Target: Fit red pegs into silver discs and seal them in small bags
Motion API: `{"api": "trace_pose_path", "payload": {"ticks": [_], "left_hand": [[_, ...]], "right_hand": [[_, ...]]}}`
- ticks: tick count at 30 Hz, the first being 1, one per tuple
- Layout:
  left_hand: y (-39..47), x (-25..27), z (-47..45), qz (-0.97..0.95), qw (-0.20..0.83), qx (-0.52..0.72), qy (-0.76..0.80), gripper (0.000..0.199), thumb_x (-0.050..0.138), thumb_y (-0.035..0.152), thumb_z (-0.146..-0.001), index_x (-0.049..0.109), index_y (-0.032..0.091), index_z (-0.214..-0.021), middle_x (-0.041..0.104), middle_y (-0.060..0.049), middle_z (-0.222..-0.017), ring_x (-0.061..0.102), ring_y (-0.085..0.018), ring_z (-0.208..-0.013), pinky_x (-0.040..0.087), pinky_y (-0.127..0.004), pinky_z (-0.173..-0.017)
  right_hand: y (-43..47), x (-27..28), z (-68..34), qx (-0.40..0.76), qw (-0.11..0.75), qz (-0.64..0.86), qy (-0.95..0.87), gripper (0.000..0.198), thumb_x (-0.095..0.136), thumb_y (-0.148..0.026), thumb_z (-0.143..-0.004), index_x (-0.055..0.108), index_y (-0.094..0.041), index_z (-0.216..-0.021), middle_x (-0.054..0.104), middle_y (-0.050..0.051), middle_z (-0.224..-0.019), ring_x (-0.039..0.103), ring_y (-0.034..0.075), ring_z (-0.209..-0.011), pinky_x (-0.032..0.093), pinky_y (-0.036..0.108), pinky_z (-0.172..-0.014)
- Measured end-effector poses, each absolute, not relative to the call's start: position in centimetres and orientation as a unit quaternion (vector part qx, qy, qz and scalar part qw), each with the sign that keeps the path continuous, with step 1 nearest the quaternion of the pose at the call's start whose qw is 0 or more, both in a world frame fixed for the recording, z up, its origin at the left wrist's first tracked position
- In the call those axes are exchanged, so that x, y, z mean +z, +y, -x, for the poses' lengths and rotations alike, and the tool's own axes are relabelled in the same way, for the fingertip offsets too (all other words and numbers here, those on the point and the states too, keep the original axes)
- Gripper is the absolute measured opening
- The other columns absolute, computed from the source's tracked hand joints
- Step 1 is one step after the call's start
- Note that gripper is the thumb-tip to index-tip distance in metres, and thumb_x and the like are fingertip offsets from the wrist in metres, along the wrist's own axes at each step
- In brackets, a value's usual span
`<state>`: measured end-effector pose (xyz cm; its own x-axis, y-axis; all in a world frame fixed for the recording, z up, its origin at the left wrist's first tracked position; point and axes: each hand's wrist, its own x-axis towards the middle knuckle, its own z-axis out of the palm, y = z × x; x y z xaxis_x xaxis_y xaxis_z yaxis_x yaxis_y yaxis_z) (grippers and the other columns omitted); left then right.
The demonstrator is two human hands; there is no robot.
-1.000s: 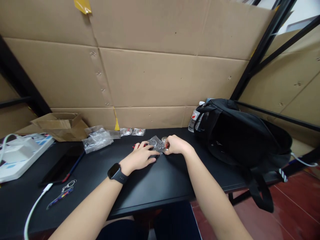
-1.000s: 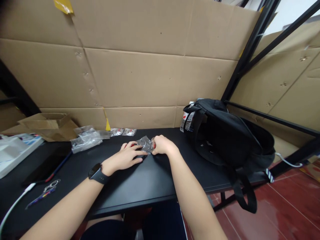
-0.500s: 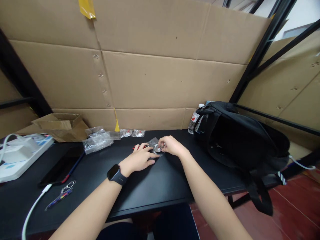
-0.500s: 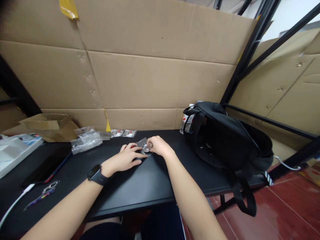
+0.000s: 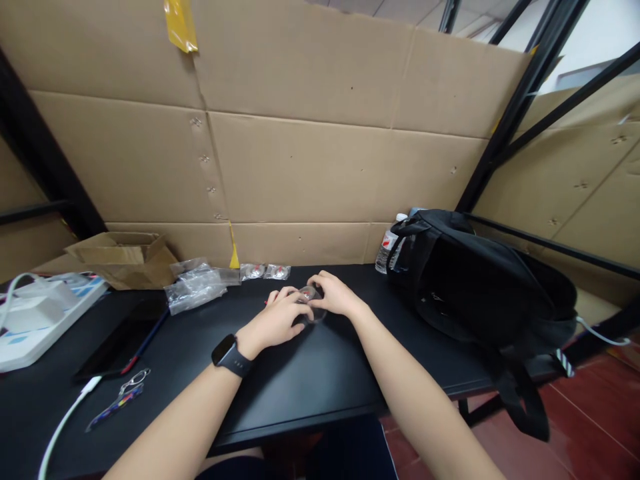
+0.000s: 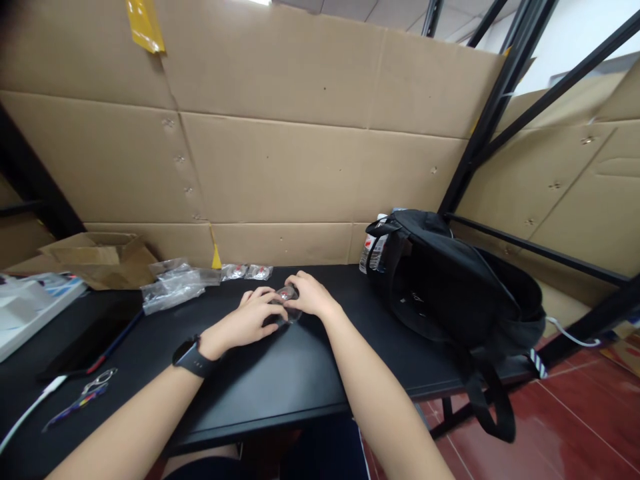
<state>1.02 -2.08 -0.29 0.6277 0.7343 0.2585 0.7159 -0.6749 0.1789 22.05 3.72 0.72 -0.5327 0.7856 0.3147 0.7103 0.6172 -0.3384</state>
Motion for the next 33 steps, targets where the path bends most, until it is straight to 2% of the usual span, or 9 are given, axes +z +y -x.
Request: {"api": "trace_pose_path", "payload": {"ticks": [2,4,10,14,16,19,25,29,33], "left_hand": [[-2.1,0.0,-1.2,-0.888,0.009,0.187,0.420,0.027,0.067,0.017,-0.081,0.068,0.032,-0.103,0.060,-0.003,-0.126,0.041,-0.029,-0.124,0.034,-0.045,-0.098],[-2.1,0.2,-1.5,-0.875,-0.010,0.212,0.435,0.021,0.065,0.016,-0.083,0.065,0.028,-0.101,0.062,-0.005,-0.120,0.044,-0.028,-0.120,0.034,-0.042,-0.094],[-1.8,0.3,-1.5,-0.845,-0.013,0.251,0.471,0.015,0.060,0.020,-0.089,0.058,0.027,-0.102,0.069,-0.003,-0.107,0.051,-0.026,-0.112,0.031,-0.040,-0.089],[-1.3,0.1,-0.9,-0.831,-0.011,0.253,0.495,0.017,0.064,0.020,-0.085,0.059,0.026,-0.100,0.071,-0.004,-0.107,0.052,-0.027,-0.114,0.029,-0.041,-0.090],[-1.1,0.0,-0.8,-0.830,0.009,0.248,0.500,0.005,0.060,0.024,-0.089,0.063,0.026,-0.092,0.071,-0.003,-0.102,0.053,-0.026,-0.112,0.028,-0.041,-0.090],[-0.9,0.0,-1.0,-0.812,0.051,0.259,0.520,0.011,0.058,0.030,-0.090,0.068,0.026,-0.086,0.072,-0.003,-0.100,0.055,-0.026,-0.111,0.028,-0.042,-0.091],[-0.5,-0.2,-1.2,-0.769,0.096,0.303,0.554,0.012,0.056,0.032,-0.091,0.065,0.027,-0.098,0.075,0.001,-0.093,0.063,-0.024,-0.101,0.030,-0.039,-0.088],[-0.3,-0.7,-1.4,-0.741,0.104,0.328,0.576,0.029,0.055,0.028,-0.091,0.050,0.027,-0.120,0.075,0.002,-0.086,0.065,-0.022,-0.095,0.030,-0.039,-0.086],[-0.6,-1.1,-1.8,-0.777,0.048,0.298,0.553,0.022,0.050,0.022,-0.093,0.053,0.028,-0.114,0.073,-0.001,-0.086,0.060,-0.024,-0.102,0.029,-0.040,-0.088]], "right_hand": [[3.8,1.4,-22.9,0.131,0.245,0.378,-0.883,0.019,0.062,-0.029,-0.093,0.067,-0.021,-0.109,0.062,0.004,-0.098,0.059,0.016,-0.089,0.044,0.025,-0.081],[3.8,1.8,-23.8,0.140,0.269,0.364,-0.881,0.023,0.047,-0.018,-0.099,0.068,-0.020,-0.107,0.063,0.004,-0.096,0.059,0.014,-0.089,0.043,0.025,-0.084],[4.0,1.1,-24.0,0.136,0.228,0.374,-0.889,0.033,0.081,-0.010,-0.069,0.073,-0.021,-0.099,0.059,0.001,-0.094,0.057,0.014,-0.083,0.042,0.022,-0.074],[4.0,0.8,-23.4,0.143,0.232,0.371,-0.888,0.007,0.076,-0.017,-0.079,0.076,-0.020,-0.086,0.063,0.002,-0.089,0.058,0.013,-0.079,0.042,0.022,-0.074],[4.1,0.9,-23.5,0.138,0.234,0.384,-0.882,0.006,0.074,-0.015,-0.080,0.077,-0.019,-0.084,0.067,0.002,-0.086,0.059,0.012,-0.076,0.042,0.022,-0.073],[4.2,1.2,-23.9,0.150,0.235,0.415,-0.866,0.009,0.072,-0.015,-0.080,0.079,-0.019,-0.084,0.072,0.002,-0.079,0.061,0.013,-0.070,0.043,0.023,-0.070],[4.6,1.4,-24.6,0.232,0.275,0.448,-0.819,0.010,0.068,-0.018,-0.081,0.077,-0.017,-0.085,0.077,0.004,-0.079,0.070,0.017,-0.075,0.048,0.025,-0.072],[4.6,0.7,-24.4,0.269,0.299,0.456,-0.794,0.036,0.069,-0.012,-0.075,0.063,-0.019,-0.110,0.075,-0.001,-0.075,0.068,0.014,-0.067,0.047,0.021,-0.066],[4.3,0.3,-24.2,0.237,0.288,0.451,-0.811,0.046,0.064,-0.008,-0.073,0.054,-0.022,-0.116,0.070,-0.005,-0.068,0.065,0.012,-0.061,0.045,0.020,-0.065]]}}
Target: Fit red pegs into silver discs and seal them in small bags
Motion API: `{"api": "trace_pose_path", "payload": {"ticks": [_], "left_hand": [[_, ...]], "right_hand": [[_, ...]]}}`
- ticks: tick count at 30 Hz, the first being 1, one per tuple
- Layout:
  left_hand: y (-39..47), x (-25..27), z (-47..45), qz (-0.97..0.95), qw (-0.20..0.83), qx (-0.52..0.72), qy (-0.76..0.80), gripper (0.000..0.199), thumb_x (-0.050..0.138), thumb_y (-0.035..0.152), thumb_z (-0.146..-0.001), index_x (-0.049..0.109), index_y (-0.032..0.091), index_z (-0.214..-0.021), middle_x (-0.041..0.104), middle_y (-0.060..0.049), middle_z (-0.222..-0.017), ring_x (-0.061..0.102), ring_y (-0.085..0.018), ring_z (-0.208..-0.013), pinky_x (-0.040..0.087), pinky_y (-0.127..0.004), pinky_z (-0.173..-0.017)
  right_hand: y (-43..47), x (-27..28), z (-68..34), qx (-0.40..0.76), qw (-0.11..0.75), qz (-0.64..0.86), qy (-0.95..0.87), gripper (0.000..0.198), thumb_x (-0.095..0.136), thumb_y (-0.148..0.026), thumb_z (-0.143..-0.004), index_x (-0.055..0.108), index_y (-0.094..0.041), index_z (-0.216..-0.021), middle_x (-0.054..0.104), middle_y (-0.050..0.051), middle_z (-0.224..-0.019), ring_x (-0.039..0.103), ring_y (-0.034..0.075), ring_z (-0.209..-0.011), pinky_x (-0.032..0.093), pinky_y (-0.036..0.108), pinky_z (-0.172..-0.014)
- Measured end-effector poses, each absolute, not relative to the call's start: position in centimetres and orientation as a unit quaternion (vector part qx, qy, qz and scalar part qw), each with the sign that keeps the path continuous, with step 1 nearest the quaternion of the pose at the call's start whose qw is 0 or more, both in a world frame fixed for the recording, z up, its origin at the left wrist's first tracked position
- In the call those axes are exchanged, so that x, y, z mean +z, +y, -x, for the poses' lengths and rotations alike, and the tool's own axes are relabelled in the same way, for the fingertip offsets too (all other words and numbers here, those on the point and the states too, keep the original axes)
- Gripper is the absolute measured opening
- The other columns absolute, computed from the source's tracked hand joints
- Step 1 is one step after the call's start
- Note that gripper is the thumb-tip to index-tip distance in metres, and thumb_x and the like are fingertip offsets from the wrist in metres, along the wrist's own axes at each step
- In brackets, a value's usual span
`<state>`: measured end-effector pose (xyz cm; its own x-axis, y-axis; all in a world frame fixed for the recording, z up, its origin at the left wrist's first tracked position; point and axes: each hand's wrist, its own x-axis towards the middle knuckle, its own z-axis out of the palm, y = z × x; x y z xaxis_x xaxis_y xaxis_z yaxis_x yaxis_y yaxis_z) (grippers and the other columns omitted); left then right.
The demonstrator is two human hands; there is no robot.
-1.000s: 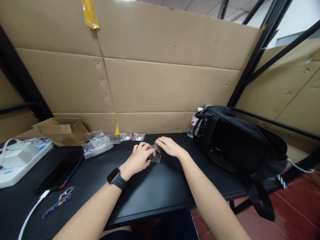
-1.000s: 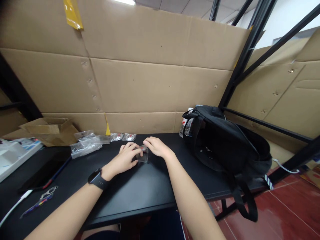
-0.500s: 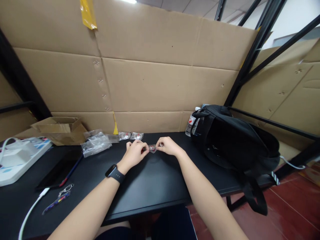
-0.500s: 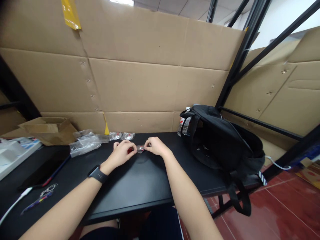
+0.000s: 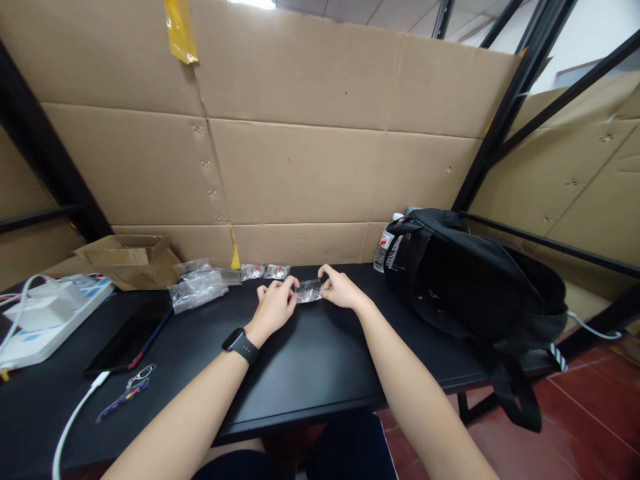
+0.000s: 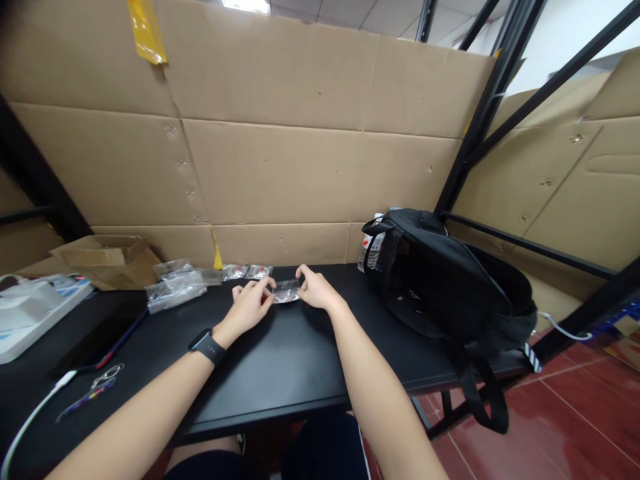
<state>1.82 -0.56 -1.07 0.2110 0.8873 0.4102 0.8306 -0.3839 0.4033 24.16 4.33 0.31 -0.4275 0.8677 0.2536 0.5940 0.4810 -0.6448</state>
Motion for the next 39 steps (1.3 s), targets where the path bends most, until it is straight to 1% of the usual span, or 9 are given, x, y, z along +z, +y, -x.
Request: {"api": "trace_pose_path", "payload": {"ticks": [3,6,10,14,18,24,28,33,39], "left_hand": [[-0.8,-1.2,-2.1,-0.807,0.009,0.263,0.529,0.022,0.044,0.018,-0.095,0.062,0.027,-0.105,0.070,-0.005,-0.099,0.054,-0.026,-0.110,0.031,-0.041,-0.090],[-0.8,-1.6,-2.1,-0.818,-0.027,0.240,0.522,0.025,0.046,0.021,-0.095,0.068,0.027,-0.106,0.063,-0.010,-0.119,0.046,-0.029,-0.119,0.033,-0.044,-0.093],[-0.8,-2.0,-2.1,-0.823,-0.058,0.220,0.520,0.025,0.056,0.036,-0.092,0.070,0.027,-0.111,0.053,-0.011,-0.137,0.037,-0.034,-0.130,0.033,-0.050,-0.098],[-0.7,-2.1,-2.1,-0.829,-0.081,0.215,0.510,0.023,0.062,0.034,-0.089,0.072,0.027,-0.108,0.056,-0.009,-0.136,0.038,-0.034,-0.130,0.034,-0.049,-0.098],[-0.3,-2.0,-2.1,-0.814,-0.109,0.236,0.520,0.023,0.053,0.025,-0.095,0.073,0.027,-0.107,0.060,-0.009,-0.132,0.041,-0.032,-0.128,0.035,-0.049,-0.095],[0.1,-1.7,-1.8,-0.780,-0.098,0.275,0.553,0.028,0.046,0.031,-0.100,0.072,0.025,-0.097,0.063,-0.009,-0.127,0.043,-0.032,-0.124,0.036,-0.047,-0.091],[-0.4,-1.2,-1.8,-0.786,-0.086,0.279,0.545,0.020,0.051,0.028,-0.096,0.065,0.025,-0.110,0.063,-0.010,-0.126,0.045,-0.031,-0.121,0.037,-0.046,-0.091],[-1.4,-1.0,-1.9,-0.865,-0.083,0.219,0.444,0.030,0.051,0.031,-0.097,0.062,0.033,-0.125,0.063,-0.006,-0.130,0.044,-0.030,-0.124,0.037,-0.046,-0.093],[-1.4,-2.0,-2.2,-0.861,-0.075,0.155,0.478,0.046,0.043,0.046,-0.100,0.051,0.033,-0.143,0.059,-0.007,-0.142,0.044,-0.036,-0.126,0.035,-0.054,-0.096]], "right_hand": [[4.2,0.2,-23.9,0.200,0.271,0.454,-0.825,0.033,0.060,-0.005,-0.074,0.060,-0.021,-0.103,0.069,-0.004,-0.069,0.064,0.012,-0.063,0.044,0.020,-0.066],[4.1,0.2,-23.6,0.166,0.230,0.465,-0.838,0.022,0.057,-0.006,-0.076,0.067,-0.021,-0.089,0.069,-0.001,-0.074,0.063,0.013,-0.070,0.043,0.021,-0.070],[4.0,0.0,-23.2,0.104,0.187,0.477,-0.853,0.024,0.066,-0.013,-0.076,0.073,-0.023,-0.096,0.065,0.003,-0.091,0.059,0.017,-0.083,0.042,0.025,-0.073],[3.8,-0.4,-22.9,0.043,0.172,0.482,-0.858,0.034,0.079,-0.016,-0.067,0.074,-0.024,-0.101,0.056,0.008,-0.112,0.049,0.024,-0.105,0.042,0.033,-0.086],[4.2,-0.7,-22.6,0.030,0.203,0.483,-0.851,0.010,0.071,-0.023,-0.085,0.077,-0.024,-0.093,0.053,0.009,-0.122,0.043,0.027,-0.115,0.038,0.042,-0.094],[5.1,-0.6,-22.9,0.080,0.246,0.478,-0.839,0.020,0.060,-0.030,-0.095,0.079,-0.025,-0.089,0.057,0.008,-0.128,0.043,0.027,-0.119,0.036,0.045,-0.094],[5.1,-0.8,-23.0,0.083,0.239,0.504,-0.826,0.020,0.060,-0.029,-0.095,0.078,-0.024,-0.087,0.059,0.008,-0.127,0.044,0.027,-0.118,0.035,0.044,-0.093],[4.9,-1.6,-22.3,0.051,0.227,0.529,-0.816,0.021,0.059,-0.030,-0.095,0.078,-0.024,-0.088,0.059,0.009,-0.125,0.042,0.027,-0.118,0.032,0.045,-0.093],[5.0,-1.6,-21.8,0.031,0.245,0.544,-0.802,0.016,0.062,-0.035,-0.093,0.075,-0.025,-0.094,0.056,0.009,-0.122,0.041,0.027,-0.118,0.030,0.044,-0.093]]}}
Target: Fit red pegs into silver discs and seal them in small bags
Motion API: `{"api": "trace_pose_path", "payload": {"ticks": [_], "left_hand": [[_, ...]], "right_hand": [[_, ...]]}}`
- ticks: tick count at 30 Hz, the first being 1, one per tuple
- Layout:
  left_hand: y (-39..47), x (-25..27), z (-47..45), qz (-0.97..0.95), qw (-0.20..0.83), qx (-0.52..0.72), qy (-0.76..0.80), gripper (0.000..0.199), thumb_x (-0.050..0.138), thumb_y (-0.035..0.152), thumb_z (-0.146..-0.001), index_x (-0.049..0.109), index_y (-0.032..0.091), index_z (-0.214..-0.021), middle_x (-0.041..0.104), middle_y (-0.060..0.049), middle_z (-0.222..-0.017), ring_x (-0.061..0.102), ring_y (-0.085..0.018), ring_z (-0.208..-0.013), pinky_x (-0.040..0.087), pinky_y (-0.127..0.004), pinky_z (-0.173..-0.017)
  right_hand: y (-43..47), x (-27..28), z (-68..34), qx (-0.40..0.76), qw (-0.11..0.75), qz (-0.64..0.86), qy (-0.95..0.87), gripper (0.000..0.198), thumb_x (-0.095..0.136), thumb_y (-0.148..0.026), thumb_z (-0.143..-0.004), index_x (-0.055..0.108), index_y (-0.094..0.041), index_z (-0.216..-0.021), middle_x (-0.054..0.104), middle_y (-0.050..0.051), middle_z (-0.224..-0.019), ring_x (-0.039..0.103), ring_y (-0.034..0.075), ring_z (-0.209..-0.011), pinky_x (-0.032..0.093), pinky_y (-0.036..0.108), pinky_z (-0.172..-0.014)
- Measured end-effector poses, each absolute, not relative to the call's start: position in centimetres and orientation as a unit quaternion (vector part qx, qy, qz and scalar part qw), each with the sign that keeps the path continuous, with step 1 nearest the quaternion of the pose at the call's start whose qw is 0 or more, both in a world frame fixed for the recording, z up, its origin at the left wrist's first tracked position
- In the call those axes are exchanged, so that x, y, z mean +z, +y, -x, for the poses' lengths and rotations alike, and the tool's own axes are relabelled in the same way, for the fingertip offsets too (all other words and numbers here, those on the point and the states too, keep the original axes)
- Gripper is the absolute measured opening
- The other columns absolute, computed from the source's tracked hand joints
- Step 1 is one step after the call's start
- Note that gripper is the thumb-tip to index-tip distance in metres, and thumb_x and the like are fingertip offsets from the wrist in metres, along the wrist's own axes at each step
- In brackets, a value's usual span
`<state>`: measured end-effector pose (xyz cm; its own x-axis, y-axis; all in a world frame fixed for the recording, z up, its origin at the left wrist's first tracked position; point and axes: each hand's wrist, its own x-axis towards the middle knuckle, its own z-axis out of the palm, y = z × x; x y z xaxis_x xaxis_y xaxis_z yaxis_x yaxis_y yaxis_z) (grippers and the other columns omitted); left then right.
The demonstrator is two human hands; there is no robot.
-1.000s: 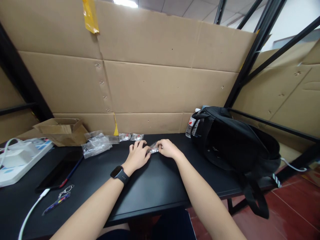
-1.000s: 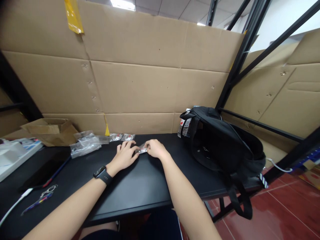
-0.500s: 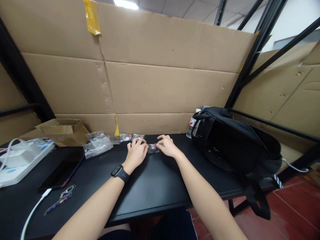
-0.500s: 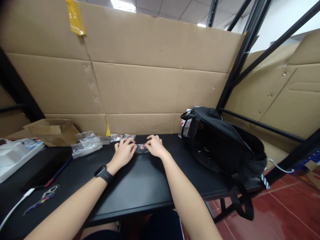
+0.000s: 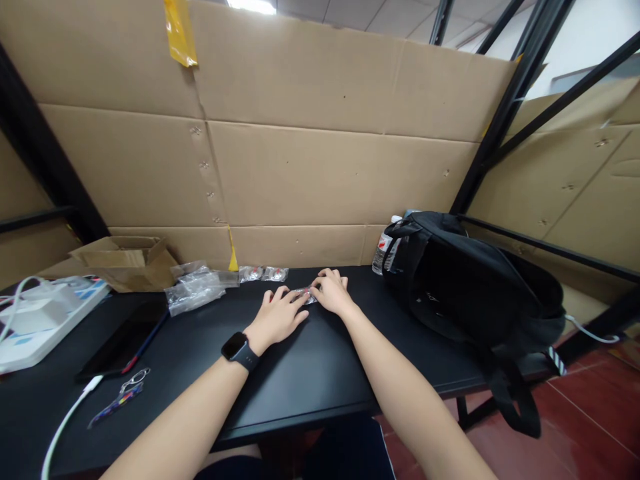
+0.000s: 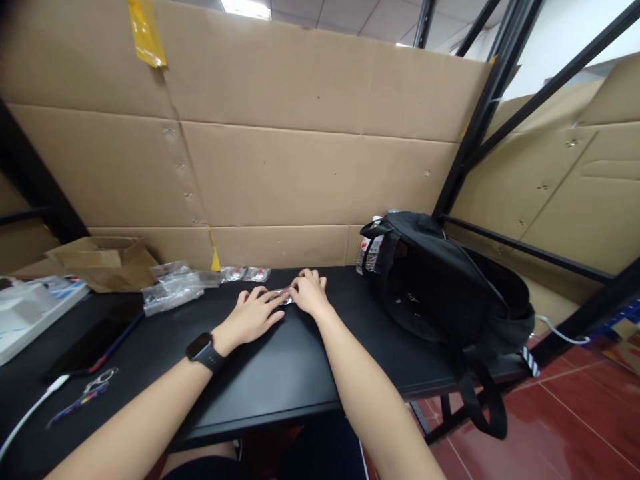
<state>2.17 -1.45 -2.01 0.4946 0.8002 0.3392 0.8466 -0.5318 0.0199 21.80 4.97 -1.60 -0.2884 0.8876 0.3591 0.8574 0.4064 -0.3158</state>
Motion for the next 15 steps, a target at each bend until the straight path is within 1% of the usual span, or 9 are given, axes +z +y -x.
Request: {"api": "trace_pose_path", "payload": {"ticks": [5,7,9,12,15], "left_hand": [[0.6,-1.8,-2.3,0.850,0.074,-0.131,-0.505,0.047,0.039,0.050,-0.100,0.053,0.035,-0.143,0.059,-0.007,-0.143,0.041,-0.039,-0.133,0.030,-0.058,-0.102],[2.2,-1.5,-2.1,0.848,0.071,-0.115,-0.513,0.046,0.038,0.049,-0.100,0.055,0.036,-0.141,0.060,-0.006,-0.142,0.039,-0.040,-0.135,0.027,-0.061,-0.104],[4.0,-1.2,-1.7,0.843,0.071,-0.103,-0.523,0.044,0.037,0.044,-0.100,0.058,0.036,-0.139,0.061,-0.007,-0.140,0.039,-0.040,-0.135,0.025,-0.064,-0.104],[6.8,-0.8,-1.1,0.837,0.063,-0.081,-0.538,0.045,0.036,0.033,-0.099,0.058,0.036,-0.139,0.063,-0.007,-0.137,0.042,-0.039,-0.132,0.025,-0.065,-0.103],[8.7,-0.7,-0.7,0.825,0.038,-0.071,-0.559,0.049,0.035,0.027,-0.097,0.057,0.039,-0.139,0.061,-0.006,-0.141,0.041,-0.038,-0.133,0.026,-0.066,-0.103]], "right_hand": [[5.4,-1.1,-22.9,0.028,0.265,0.565,-0.781,0.014,0.062,-0.032,-0.092,0.073,-0.026,-0.097,0.056,0.009,-0.119,0.042,0.027,-0.117,0.031,0.043,-0.092],[5.7,-1.1,-23.6,0.033,0.266,0.574,-0.774,0.014,0.062,-0.032,-0.091,0.073,-0.026,-0.099,0.056,0.009,-0.119,0.043,0.028,-0.116,0.031,0.043,-0.092],[6.0,-1.1,-24.2,0.044,0.256,0.580,-0.772,0.017,0.065,-0.033,-0.089,0.072,-0.026,-0.102,0.057,0.009,-0.120,0.045,0.028,-0.115,0.033,0.043,-0.092],[6.4,-1.4,-25.0,0.071,0.226,0.576,-0.782,0.029,0.070,-0.036,-0.083,0.070,-0.027,-0.111,0.058,0.009,-0.122,0.050,0.028,-0.114,0.037,0.041,-0.092],[6.7,-1.6,-25.4,0.101,0.212,0.547,-0.803,0.047,0.073,-0.033,-0.079,0.065,-0.025,-0.124,0.060,0.010,-0.123,0.058,0.025,-0.108,0.042,0.035,-0.091]]}}
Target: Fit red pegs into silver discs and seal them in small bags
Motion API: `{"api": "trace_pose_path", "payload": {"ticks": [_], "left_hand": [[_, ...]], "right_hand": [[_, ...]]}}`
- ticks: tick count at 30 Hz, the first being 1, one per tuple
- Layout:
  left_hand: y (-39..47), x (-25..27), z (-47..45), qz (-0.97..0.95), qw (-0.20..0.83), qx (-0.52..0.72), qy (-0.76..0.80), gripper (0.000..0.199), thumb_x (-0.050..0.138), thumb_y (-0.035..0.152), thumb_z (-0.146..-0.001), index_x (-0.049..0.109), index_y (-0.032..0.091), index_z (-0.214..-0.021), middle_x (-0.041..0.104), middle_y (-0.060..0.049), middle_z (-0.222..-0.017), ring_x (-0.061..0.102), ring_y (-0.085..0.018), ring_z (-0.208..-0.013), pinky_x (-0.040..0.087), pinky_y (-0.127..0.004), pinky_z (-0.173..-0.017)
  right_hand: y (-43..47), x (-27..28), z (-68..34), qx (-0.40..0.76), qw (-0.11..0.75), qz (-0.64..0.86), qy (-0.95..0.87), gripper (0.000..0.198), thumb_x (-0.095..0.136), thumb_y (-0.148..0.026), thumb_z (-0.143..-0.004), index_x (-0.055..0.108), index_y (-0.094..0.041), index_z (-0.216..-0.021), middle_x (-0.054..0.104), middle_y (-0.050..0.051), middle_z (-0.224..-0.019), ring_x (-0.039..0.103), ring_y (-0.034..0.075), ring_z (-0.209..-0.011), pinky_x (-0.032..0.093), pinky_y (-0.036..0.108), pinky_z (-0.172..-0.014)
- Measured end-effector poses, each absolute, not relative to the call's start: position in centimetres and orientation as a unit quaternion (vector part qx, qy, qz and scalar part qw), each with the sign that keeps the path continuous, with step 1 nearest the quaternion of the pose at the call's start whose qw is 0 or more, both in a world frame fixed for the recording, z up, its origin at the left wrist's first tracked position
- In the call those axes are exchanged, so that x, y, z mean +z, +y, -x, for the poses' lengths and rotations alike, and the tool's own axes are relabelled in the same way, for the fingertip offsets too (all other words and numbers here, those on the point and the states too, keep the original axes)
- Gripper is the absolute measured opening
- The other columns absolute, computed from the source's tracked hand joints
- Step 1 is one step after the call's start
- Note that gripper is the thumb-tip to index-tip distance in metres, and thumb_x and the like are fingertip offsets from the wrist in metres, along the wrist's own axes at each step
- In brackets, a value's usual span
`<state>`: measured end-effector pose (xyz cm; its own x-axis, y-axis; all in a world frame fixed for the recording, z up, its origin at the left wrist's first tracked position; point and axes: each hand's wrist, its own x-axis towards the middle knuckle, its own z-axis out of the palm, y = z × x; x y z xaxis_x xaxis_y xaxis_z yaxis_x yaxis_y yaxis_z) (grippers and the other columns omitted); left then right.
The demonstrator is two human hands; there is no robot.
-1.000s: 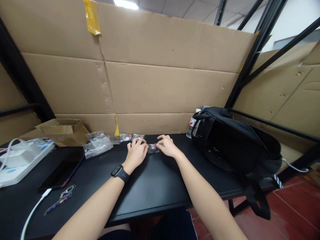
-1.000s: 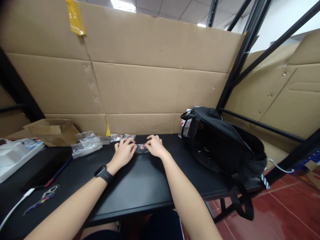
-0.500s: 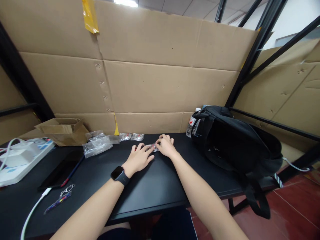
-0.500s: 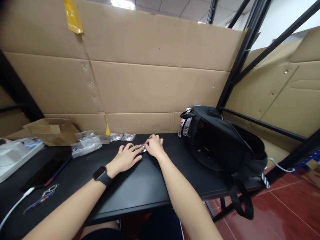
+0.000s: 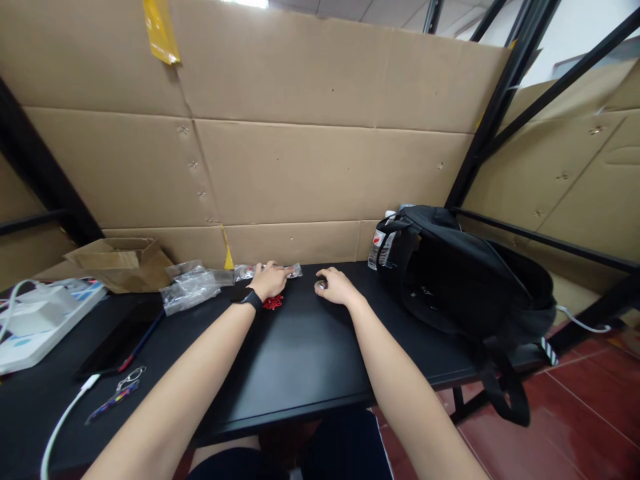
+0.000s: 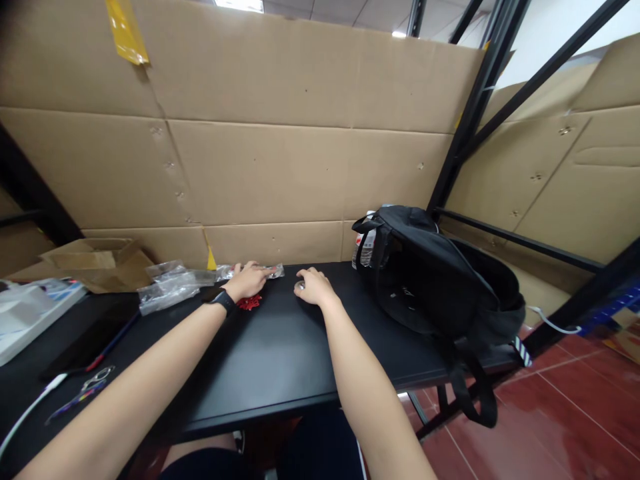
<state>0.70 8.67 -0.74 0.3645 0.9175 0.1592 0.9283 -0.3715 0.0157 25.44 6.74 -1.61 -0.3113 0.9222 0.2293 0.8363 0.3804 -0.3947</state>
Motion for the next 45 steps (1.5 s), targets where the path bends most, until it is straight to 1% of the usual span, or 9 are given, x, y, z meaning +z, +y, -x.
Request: {"api": "trace_pose_path", "payload": {"ticks": [4,8,11,16,21,25,28,35,45], "left_hand": [[8.6,-0.6,-0.2,0.820,0.044,-0.122,-0.557,0.050,0.040,0.024,-0.094,0.057,0.037,-0.139,0.056,-0.007,-0.146,0.044,-0.034,-0.134,0.030,-0.061,-0.106],[6.4,-0.2,1.4,0.838,0.027,-0.184,-0.513,0.035,0.050,0.027,-0.090,0.071,0.026,-0.118,0.072,-0.009,-0.119,0.064,-0.029,-0.111,0.044,-0.044,-0.099],[4.3,-0.2,2.9,0.850,-0.004,-0.198,-0.489,0.024,0.057,0.033,-0.088,0.075,0.025,-0.102,0.075,-0.007,-0.107,0.068,-0.026,-0.101,0.049,-0.036,-0.092],[2.5,-0.4,2.9,0.833,0.006,-0.209,-0.512,0.016,0.066,0.033,-0.082,0.077,0.024,-0.090,0.076,-0.007,-0.101,0.069,-0.026,-0.094,0.051,-0.033,-0.083],[2.4,-0.5,1.6,0.825,0.005,-0.194,-0.530,0.014,0.063,0.025,-0.081,0.075,0.026,-0.074,0.077,-0.005,-0.087,0.070,-0.024,-0.085,0.051,-0.031,-0.076],[2.4,-0.4,1.6,0.808,-0.009,-0.231,-0.542,0.015,0.061,0.028,-0.083,0.073,0.025,-0.075,0.077,-0.005,-0.084,0.071,-0.024,-0.084,0.049,-0.031,-0.077],[2.3,-0.1,1.8,0.799,-0.034,-0.286,-0.527,0.016,0.056,0.032,-0.088,0.070,0.024,-0.083,0.077,-0.003,-0.086,0.071,-0.022,-0.082,0.049,-0.030,-0.077],[1.8,0.9,1.1,0.773,-0.089,-0.376,-0.503,0.014,0.057,0.031,-0.091,0.067,0.024,-0.095,0.077,-0.001,-0.086,0.071,-0.020,-0.078,0.050,-0.029,-0.074],[1.3,1.2,0.1,0.766,-0.159,-0.428,-0.453,0.020,0.063,0.036,-0.089,0.076,0.022,-0.094,0.078,-0.003,-0.095,0.070,-0.020,-0.083,0.052,-0.030,-0.076]], "right_hand": [[7.1,-1.7,-25.8,0.117,0.221,0.523,-0.815,0.048,0.075,-0.024,-0.075,0.066,-0.019,-0.122,0.065,0.010,-0.113,0.063,0.022,-0.103,0.046,0.030,-0.091],[7.1,-1.7,-25.8,0.114,0.224,0.519,-0.817,0.040,0.077,-0.022,-0.072,0.071,-0.019,-0.111,0.069,0.009,-0.104,0.065,0.022,-0.096,0.048,0.030,-0.088],[7.0,-1.7,-25.8,0.106,0.224,0.525,-0.814,0.039,0.079,-0.021,-0.069,0.072,-0.022,-0.108,0.069,0.008,-0.103,0.066,0.022,-0.096,0.048,0.029,-0.085],[6.7,-1.5,-26.0,0.108,0.226,0.532,-0.809,0.040,0.078,-0.021,-0.069,0.072,-0.024,-0.108,0.069,0.007,-0.108,0.065,0.022,-0.099,0.048,0.029,-0.083],[6.6,-1.1,-26.2,0.122,0.251,0.504,-0.818,0.045,0.078,-0.014,-0.067,0.070,-0.022,-0.111,0.068,0.006,-0.106,0.065,0.020,-0.096,0.048,0.030,-0.087],[6.6,-0.9,-25.9,0.171,0.303,0.479,-0.806,0.046,0.078,-0.012,-0.067,0.069,-0.020,-0.112,0.070,0.006,-0.106,0.064,0.017,-0.088,0.049,0.030,-0.085],[6.5,-0.8,-25.3,0.205,0.349,0.461,-0.790,0.046,0.076,-0.012,-0.067,0.068,-0.020,-0.112,0.071,0.005,-0.107,0.063,0.016,-0.088,0.050,0.030,-0.085],[5.4,-0.4,-22.9,0.352,0.433,0.373,-0.741,0.046,0.078,-0.022,-0.068,0.066,-0.021,-0.112,0.069,0.005,-0.114,0.063,0.015,-0.085,0.053,0.032,-0.082],[2.9,0.5,-20.7,0.542,0.478,0.262,-0.639,0.052,0.086,-0.026,-0.065,0.066,-0.026,-0.113,0.064,0.005,-0.126,0.065,0.017,-0.098,0.053,0.037,-0.096]]}}
